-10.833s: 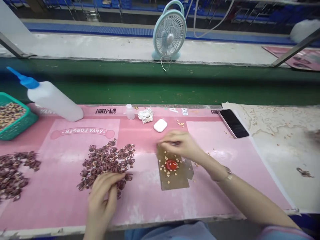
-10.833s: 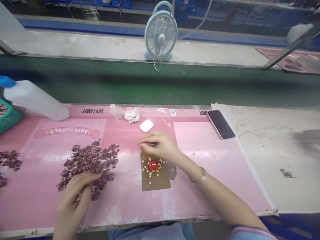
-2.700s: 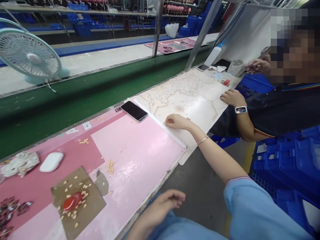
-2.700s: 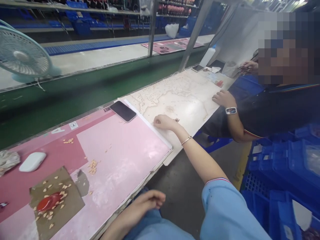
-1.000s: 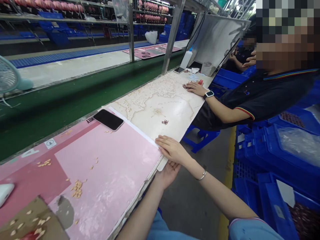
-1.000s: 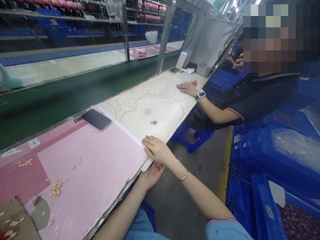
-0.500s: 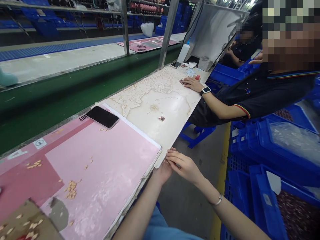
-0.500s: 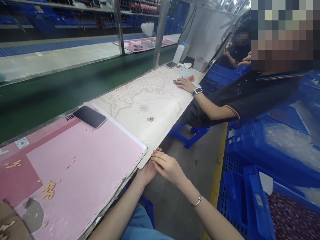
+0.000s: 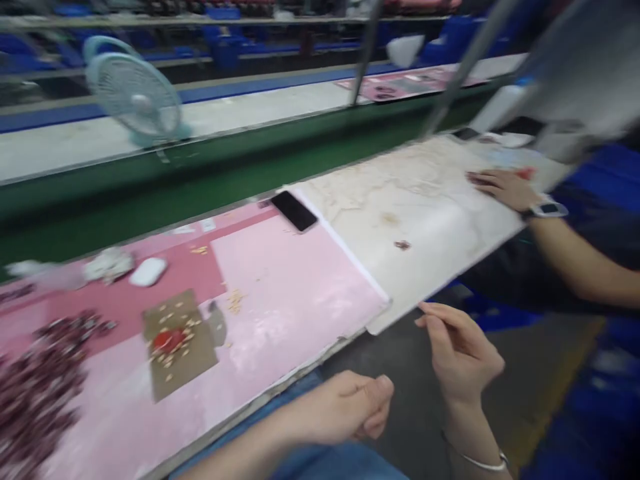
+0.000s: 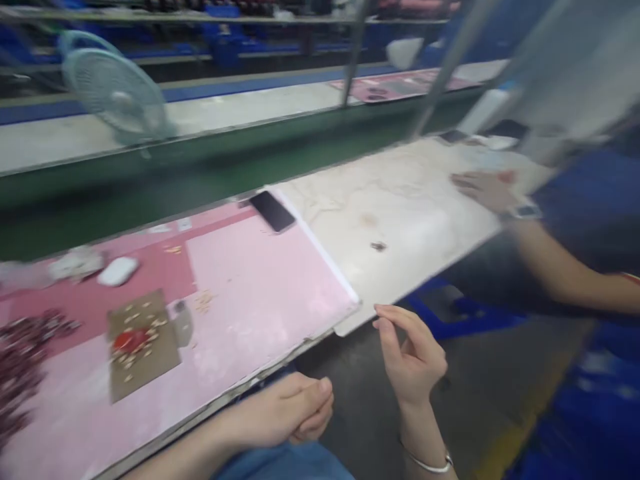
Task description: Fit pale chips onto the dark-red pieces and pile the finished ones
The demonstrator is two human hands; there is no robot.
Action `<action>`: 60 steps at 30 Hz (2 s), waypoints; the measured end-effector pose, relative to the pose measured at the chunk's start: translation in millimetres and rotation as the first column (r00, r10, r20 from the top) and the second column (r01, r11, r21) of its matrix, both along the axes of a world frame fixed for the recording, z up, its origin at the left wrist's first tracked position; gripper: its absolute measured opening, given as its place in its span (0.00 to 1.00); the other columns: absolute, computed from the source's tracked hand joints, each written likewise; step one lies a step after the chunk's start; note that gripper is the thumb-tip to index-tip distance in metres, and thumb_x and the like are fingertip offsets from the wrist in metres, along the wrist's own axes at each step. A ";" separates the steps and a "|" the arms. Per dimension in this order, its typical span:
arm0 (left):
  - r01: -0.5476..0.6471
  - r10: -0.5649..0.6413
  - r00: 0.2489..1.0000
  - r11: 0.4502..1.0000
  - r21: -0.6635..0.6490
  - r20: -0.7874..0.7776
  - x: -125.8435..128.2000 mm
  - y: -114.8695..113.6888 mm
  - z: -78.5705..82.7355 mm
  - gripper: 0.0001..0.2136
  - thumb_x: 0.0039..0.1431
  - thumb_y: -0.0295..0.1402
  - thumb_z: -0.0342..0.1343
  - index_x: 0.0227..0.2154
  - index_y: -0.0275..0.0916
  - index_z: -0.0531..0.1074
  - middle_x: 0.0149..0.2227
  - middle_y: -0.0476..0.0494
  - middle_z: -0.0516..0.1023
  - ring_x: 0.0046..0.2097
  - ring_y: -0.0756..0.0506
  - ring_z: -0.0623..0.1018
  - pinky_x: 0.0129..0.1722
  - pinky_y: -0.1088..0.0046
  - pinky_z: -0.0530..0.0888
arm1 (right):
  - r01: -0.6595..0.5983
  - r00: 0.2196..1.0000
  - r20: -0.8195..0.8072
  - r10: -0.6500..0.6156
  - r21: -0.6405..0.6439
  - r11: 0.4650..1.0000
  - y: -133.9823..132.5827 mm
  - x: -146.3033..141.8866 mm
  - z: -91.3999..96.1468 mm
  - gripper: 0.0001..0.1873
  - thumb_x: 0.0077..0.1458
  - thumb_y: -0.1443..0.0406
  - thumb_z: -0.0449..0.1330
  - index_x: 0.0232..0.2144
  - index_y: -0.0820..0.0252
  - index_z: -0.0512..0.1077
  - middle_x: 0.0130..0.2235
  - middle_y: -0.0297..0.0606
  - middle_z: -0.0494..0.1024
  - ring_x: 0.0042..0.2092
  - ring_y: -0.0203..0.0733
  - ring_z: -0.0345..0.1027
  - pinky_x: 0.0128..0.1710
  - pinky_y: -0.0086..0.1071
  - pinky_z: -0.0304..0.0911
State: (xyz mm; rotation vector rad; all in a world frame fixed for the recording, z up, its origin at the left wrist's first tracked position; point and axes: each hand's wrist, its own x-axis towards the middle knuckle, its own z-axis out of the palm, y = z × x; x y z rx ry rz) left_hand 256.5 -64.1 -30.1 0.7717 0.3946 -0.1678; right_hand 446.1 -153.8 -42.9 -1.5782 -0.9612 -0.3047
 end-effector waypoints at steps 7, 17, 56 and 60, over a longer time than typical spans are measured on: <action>0.135 0.510 0.834 0.179 0.975 -0.209 -62.3 133.5 57.4 0.20 0.64 0.37 0.53 0.16 0.45 0.56 0.20 0.47 0.65 0.34 0.38 0.75 0.43 0.63 0.70 | -0.528 0.843 0.096 0.529 -0.035 0.848 86.3 -40.2 9.6 0.11 0.59 0.74 0.62 0.38 0.53 0.79 0.32 0.34 0.83 0.31 0.41 0.79 0.32 0.34 0.76; 0.198 0.452 0.849 0.209 0.958 -0.274 -76.4 178.5 56.2 0.16 0.67 0.39 0.42 0.32 0.41 0.73 0.40 0.39 0.81 0.46 0.38 0.79 0.53 0.61 0.72 | -0.657 0.752 -0.085 0.654 -0.175 0.733 114.1 -56.5 -7.6 0.07 0.65 0.67 0.59 0.37 0.55 0.78 0.33 0.38 0.83 0.34 0.42 0.79 0.34 0.33 0.78; 0.386 0.816 0.523 -0.483 0.786 0.245 -342.9 51.0 -19.6 0.01 0.67 0.32 0.57 0.38 0.42 0.72 0.39 0.44 0.82 0.42 0.41 0.79 0.46 0.63 0.70 | -0.402 0.797 0.075 0.600 -0.675 0.619 132.5 -122.9 -26.1 0.12 0.65 0.54 0.57 0.39 0.54 0.74 0.37 0.40 0.82 0.37 0.46 0.78 0.37 0.39 0.74; 0.344 0.821 0.512 -0.465 0.816 0.252 -345.5 50.2 -17.2 0.02 0.67 0.34 0.58 0.38 0.43 0.72 0.40 0.42 0.82 0.41 0.41 0.80 0.45 0.61 0.70 | -0.438 0.792 0.035 0.610 -0.663 0.607 137.3 -131.9 -25.4 0.10 0.65 0.57 0.58 0.40 0.54 0.74 0.38 0.40 0.82 0.38 0.46 0.78 0.39 0.40 0.75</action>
